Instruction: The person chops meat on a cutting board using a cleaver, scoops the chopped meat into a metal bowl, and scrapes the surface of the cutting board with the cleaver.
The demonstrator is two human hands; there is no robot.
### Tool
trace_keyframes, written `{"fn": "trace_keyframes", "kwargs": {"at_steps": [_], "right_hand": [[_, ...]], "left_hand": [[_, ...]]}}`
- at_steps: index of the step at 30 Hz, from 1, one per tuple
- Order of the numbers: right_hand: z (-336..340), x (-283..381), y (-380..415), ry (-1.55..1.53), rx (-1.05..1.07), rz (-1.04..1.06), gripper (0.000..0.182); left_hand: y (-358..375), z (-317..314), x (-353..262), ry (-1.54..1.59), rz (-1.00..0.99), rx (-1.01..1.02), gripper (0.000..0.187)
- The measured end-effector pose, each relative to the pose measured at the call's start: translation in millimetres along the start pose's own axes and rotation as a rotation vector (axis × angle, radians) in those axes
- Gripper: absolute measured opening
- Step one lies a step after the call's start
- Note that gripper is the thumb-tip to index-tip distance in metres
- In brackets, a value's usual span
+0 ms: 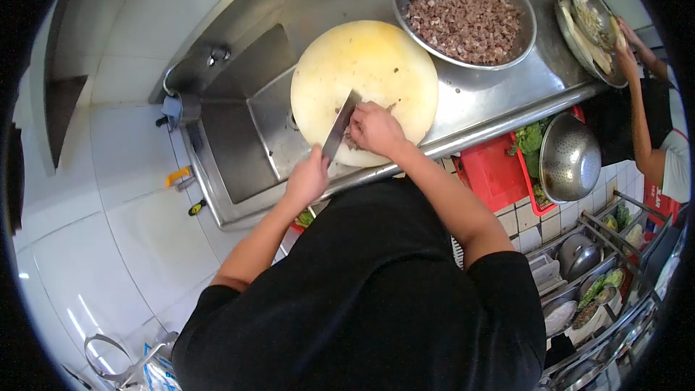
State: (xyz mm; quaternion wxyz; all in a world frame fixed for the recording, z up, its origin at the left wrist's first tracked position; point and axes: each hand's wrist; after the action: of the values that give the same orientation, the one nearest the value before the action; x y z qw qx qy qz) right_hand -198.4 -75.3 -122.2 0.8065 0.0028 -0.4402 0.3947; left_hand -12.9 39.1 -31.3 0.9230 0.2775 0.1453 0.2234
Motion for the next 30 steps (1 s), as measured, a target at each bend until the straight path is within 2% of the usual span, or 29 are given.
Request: {"fn": "trace_keyframes", "kwargs": {"at_steps": [5, 8, 10, 11, 14, 17, 20, 23, 25, 30], "right_hand": [[6.9, 6.7, -0.1, 0.045, -0.001, 0.059, 0.009], [-3.1, 5.9, 3.0, 0.096, -0.083, 0.085, 0.008], [-2.8, 7.3, 4.4, 0.065, -0.091, 0.071, 0.008], [-1.7, 6.0, 4.5, 0.052, -0.096, 0.065, 0.008], [-5.4, -1.7, 5.9, 0.064, -0.057, 0.052, 0.008], [-1.5, -0.8, 6.3, 0.070, -0.036, 0.061, 0.009], [2.0, -0.5, 5.2, 0.070, -0.029, 0.077, 0.010], [1.9, -3.5, 7.6, 0.027, -0.041, 0.079, 0.010], [8.9, -3.9, 7.0, -0.008, -0.060, 0.106, 0.010], [20.4, 0.6, 12.3, -0.094, -0.136, 0.138, 0.011]], "left_hand": [[-15.7, 34.6, -28.8, 0.007, -0.079, -0.015, 0.026], [9.8, 41.8, -11.7, -0.006, -0.103, -0.020, 0.025], [25.8, 42.0, -7.7, -0.027, -0.028, 0.054, 0.025], [27.8, 41.0, -8.7, -0.036, 0.008, 0.090, 0.025], [-4.6, 2.6, -21.1, 0.057, -0.005, -0.007, 0.025], [-19.7, 4.8, -35.2, 0.039, -0.027, -0.018, 0.027], [8.8, 14.7, -11.6, 0.008, -0.041, 0.032, 0.027], [19.8, -12.4, -2.6, -0.003, 0.091, 0.042, 0.027], [2.6, -12.8, -16.8, 0.027, -0.007, -0.029, 0.026], [-25.6, 9.4, -42.8, 0.061, -0.081, -0.078, 0.024]]}}
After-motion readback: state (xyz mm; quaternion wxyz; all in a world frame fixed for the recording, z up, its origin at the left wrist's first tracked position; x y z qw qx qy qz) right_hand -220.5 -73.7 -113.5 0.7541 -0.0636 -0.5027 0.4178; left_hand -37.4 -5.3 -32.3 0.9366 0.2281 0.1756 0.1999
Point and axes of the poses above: each hand's wrist, its own y-axis away from the middle knuckle, its own z-axis out of the back of the hand, x = y × z, and after that the axes turned 14 degrees about z, right-handed
